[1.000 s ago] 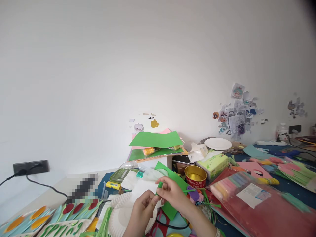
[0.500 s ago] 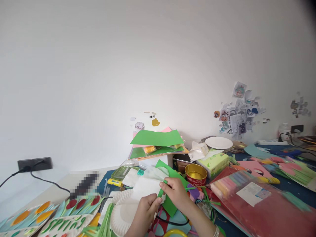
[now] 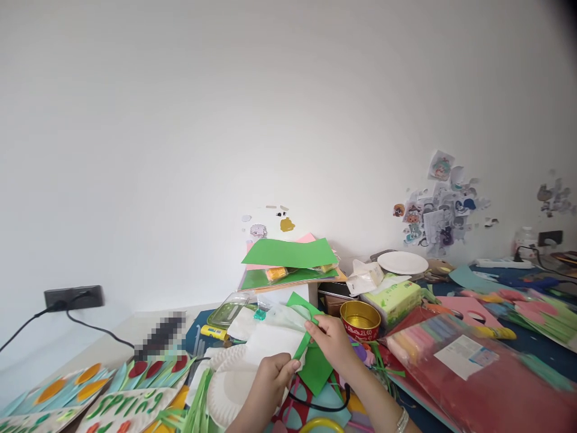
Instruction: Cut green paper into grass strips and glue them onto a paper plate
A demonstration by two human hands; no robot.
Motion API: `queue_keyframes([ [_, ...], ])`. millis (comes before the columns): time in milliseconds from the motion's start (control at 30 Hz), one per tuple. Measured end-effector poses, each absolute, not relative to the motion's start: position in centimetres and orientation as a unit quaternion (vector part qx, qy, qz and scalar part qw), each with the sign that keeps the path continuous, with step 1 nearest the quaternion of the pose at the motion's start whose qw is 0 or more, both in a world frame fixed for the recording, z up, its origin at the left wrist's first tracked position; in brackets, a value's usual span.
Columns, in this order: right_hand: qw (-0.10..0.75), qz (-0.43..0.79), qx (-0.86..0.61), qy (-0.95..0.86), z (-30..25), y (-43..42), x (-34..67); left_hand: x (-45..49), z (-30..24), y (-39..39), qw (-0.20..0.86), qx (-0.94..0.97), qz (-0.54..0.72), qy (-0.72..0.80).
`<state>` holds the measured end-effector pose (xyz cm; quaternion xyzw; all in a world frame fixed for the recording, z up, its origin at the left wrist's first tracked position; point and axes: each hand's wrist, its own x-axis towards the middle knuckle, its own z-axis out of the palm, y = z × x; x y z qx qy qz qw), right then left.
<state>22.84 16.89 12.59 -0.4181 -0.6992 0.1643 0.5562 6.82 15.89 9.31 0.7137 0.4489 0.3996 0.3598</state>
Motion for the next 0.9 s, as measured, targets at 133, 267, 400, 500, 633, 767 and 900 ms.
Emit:
queue_keyframes([
  [133, 0.558, 0.163, -0.419, -0.697, 12.5, 17.0, 22.8, 7.0, 9.6, 15.6, 0.432, 0.685, 0.386, 0.442],
  [267, 0.549, 0.16, -0.42, -0.705, 12.3, 17.0, 22.4, 6.7, 10.3, 15.2, 0.467, 0.689, 0.369, 0.413],
  [400, 0.525, 0.148, -0.425, -0.722, 11.7, 16.8, 21.3, 6.3, 10.7, 15.1, 0.47, 0.723, 0.354, 0.361],
  [500, 0.52, 0.141, -0.425, -0.727, 11.4, 16.5, 20.6, 6.5, 10.6, 15.3, 0.474, 0.709, 0.388, 0.348],
  [633, 0.534, 0.144, -0.429, -0.714, 11.5, 16.3, 20.6, 6.8, 10.3, 15.4, 0.435, 0.694, 0.395, 0.416],
  [767, 0.554, 0.165, -0.427, -0.696, 12.0, 16.1, 20.6, 6.5, 10.3, 15.5, 0.324, 0.719, 0.381, 0.482],
  [900, 0.583, 0.194, -0.412, -0.673, 12.3, 16.0, 20.7, 5.8, 10.6, 15.6, 0.173, 0.758, 0.366, 0.512],
])
